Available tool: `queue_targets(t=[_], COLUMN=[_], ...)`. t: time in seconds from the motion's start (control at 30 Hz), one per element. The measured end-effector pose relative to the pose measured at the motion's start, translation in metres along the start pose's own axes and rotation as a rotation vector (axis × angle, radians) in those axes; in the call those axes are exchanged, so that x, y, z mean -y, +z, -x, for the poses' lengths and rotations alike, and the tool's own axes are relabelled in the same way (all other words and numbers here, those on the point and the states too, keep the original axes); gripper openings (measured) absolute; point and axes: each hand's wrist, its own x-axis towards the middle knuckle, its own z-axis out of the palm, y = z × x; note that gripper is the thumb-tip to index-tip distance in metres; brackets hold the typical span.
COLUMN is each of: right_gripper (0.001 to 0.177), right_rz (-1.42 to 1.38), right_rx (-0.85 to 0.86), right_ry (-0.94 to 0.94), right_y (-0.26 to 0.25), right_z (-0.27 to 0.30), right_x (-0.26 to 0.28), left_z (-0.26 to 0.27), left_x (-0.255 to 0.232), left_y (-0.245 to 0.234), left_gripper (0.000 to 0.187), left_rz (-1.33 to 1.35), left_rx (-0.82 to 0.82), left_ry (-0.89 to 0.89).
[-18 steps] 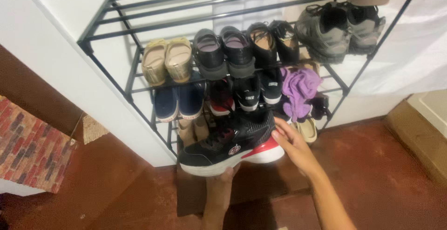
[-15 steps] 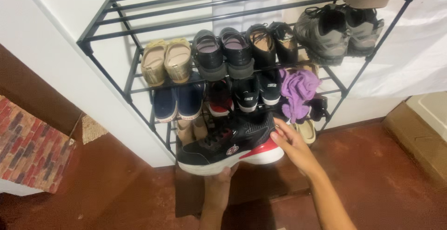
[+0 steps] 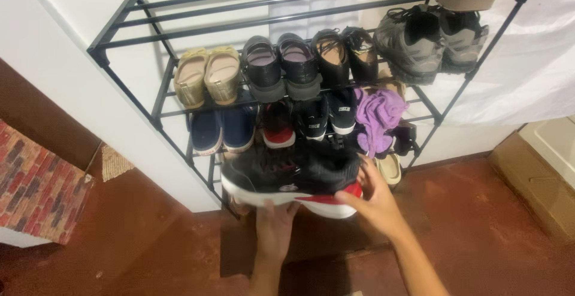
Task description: The person organizes a shoe rack by moving a pair of black and red sneakers to the top shelf and then wiping the metal frame with a purple cloth. The person handles the shoes and cloth directly with their hands.
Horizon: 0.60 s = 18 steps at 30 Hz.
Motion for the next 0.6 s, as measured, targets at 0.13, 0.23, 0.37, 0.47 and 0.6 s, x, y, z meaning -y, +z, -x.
queue_targets(t=[0.13, 0.23, 0.37, 0.47, 0.6], right_gripper=[0.096, 0.098, 0.097, 0.094, 0.095], right_rz=[0.279, 0.302, 0.519, 0.555, 0.542], right_rx=[-0.119, -0.141, -0.189, -0.241, -0.273], right_ry=[-0.015, -0.179, -0.501, -0.595, -0.626], right_y=[0.024, 0.045, 0.058, 0.068, 0.073], right_z=[0.021, 0.035, 0.052, 0.060, 0.061], right_x=[0.010, 0.011, 0.010, 0.004, 0.001], left_z=[-0.012, -0.017, -0.025, -0.024, -0.026], left_x=[-0.006, -0.014, -0.021, -0.021, -0.015], left_y=[0.009, 0.016, 0.018, 0.012, 0.007], left_gripper=[0.070, 0.069, 0.066, 0.064, 0.061], left_rz=[0.008, -0.009, -0.096, -0.164, -0.106], left_rx=[-0.138, -0.087, -0.285, -0.272, -0.165], left_ry=[-0.061, -0.076, -0.209, -0.193, -0.138])
